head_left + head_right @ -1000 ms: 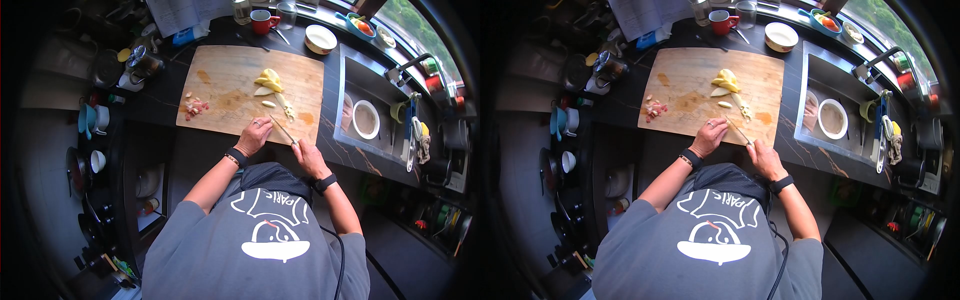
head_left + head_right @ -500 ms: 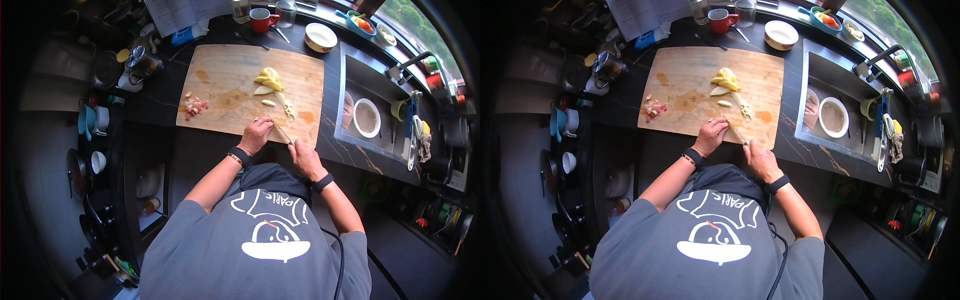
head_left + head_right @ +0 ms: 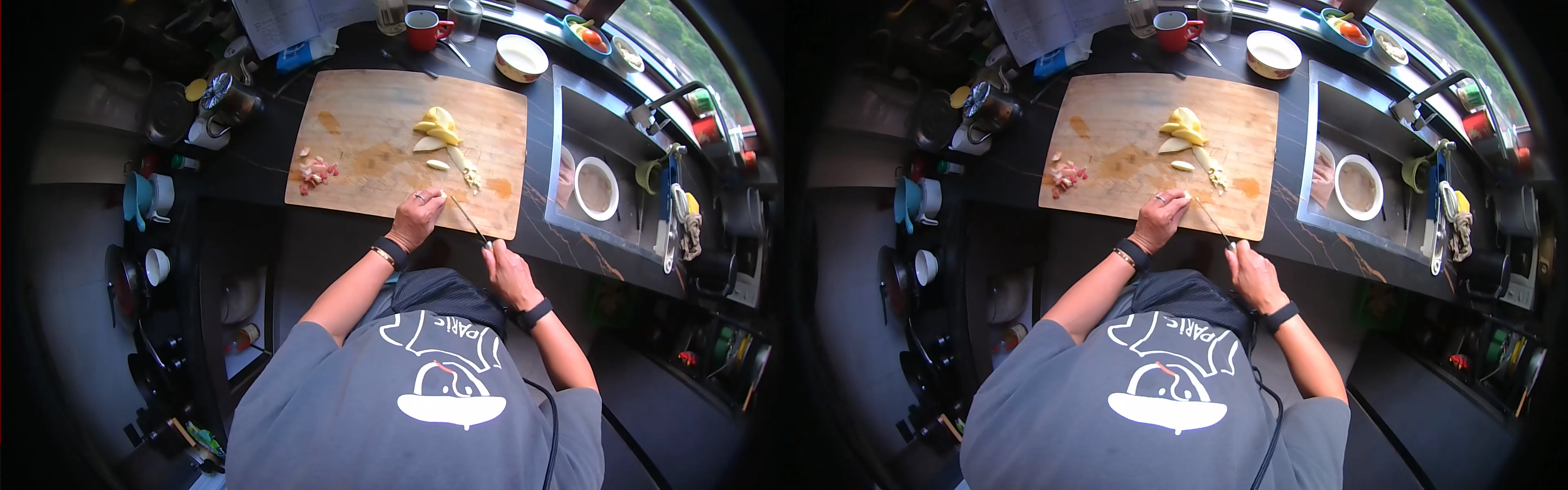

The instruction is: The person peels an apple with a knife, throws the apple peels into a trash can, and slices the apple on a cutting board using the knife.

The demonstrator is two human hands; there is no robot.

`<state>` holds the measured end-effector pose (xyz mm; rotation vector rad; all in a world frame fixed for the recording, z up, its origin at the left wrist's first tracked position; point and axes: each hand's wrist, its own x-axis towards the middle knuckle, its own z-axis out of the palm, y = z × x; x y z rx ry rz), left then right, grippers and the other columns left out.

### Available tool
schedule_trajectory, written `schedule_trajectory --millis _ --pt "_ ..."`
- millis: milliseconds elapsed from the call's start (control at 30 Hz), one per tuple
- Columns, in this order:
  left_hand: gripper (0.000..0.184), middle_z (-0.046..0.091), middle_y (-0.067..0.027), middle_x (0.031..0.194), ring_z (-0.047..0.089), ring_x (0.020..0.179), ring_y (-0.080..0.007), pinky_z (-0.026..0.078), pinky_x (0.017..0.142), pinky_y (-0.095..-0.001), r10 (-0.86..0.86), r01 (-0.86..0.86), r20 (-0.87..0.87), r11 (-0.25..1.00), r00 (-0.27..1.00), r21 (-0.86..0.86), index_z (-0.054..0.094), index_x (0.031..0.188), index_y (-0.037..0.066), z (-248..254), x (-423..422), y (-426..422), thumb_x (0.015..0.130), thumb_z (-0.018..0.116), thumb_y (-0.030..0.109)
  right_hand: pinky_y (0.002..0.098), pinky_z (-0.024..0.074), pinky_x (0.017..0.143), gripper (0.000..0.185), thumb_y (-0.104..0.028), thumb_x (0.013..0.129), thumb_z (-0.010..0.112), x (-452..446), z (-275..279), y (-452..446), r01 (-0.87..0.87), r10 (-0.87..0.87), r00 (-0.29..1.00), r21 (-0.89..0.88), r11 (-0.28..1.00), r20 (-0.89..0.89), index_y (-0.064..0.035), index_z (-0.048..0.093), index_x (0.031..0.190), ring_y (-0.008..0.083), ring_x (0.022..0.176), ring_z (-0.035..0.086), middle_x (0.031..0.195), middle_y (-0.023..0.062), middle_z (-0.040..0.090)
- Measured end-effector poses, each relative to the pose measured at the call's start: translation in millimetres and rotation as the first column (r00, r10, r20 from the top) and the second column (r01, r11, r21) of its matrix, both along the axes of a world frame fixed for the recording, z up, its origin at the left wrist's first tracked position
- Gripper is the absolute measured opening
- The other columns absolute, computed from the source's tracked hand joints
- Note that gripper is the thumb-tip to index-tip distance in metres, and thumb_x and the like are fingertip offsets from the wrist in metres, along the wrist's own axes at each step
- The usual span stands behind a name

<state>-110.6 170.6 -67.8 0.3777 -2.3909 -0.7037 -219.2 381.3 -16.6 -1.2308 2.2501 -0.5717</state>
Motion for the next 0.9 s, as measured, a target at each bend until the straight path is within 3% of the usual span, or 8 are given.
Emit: schedule_trajectory --millis 100,567,733,900 --pt "0.012 0.065 -0.008 0.093 0.064 0.085 -0.0261 0.052 0.073 -0.0344 0.0 0.001 -0.008 1.0 1.0 0.02 0.064 0.088 0.005 -2 0 0 0.077 0.069 0.004 0.0513 0.0481 0.06 0.023 -0.024 0.095 0.049 -2 0 -16 -0.015 0.013 0.999 -0.067 0.998 -0.037 -0.0021 0.044 0.091 0.0442 0.069 0.061 0.073 0.0241 0.061" --pt "0.012 0.065 -0.0081 0.092 0.064 0.085 -0.0263 0.052 0.074 -0.0345 0.015 -0.015 0.005 1.0 1.0 0.015 0.064 0.089 0.005 -2 0 1 0.077 0.069 0.005 0.0487 0.0506 0.054 0.024 -0.027 0.095 0.049 1 -31 -24 -0.049 0.047 0.985 -0.003 0.999 -0.165 -0.0035 0.046 0.091 0.0408 0.062 0.062 0.072 0.0218 0.063" --pt "0.017 0.064 -0.0104 0.095 0.063 0.088 -0.0273 0.052 0.075 -0.0348 -0.012 0.012 0.031 1.0 0.999 0.01 0.064 0.094 0.004 0 3 0 0.078 0.07 0.005 0.0498 0.0483 0.055 0.022 -0.024 0.094 0.052 -2 -20 12 -0.045 0.042 0.997 -0.036 0.998 -0.065 -0.0034 0.043 0.091 0.0421 0.064 0.06 0.07 0.0212 0.06" --pt "0.022 0.063 -0.0117 0.101 0.062 0.091 -0.0286 0.051 0.079 -0.0347 -0.097 0.097 0.012 0.994 0.995 0.055 0.063 0.102 0.003 7 18 -7 0.081 0.066 0.008 0.0503 0.0477 0.06 0.024 -0.024 0.095 0.051 1 3 -12 -0.013 0.01 0.999 -0.084 0.996 -0.035 -0.0024 0.044 0.091 0.0435 0.069 0.06 0.073 0.0222 0.06"
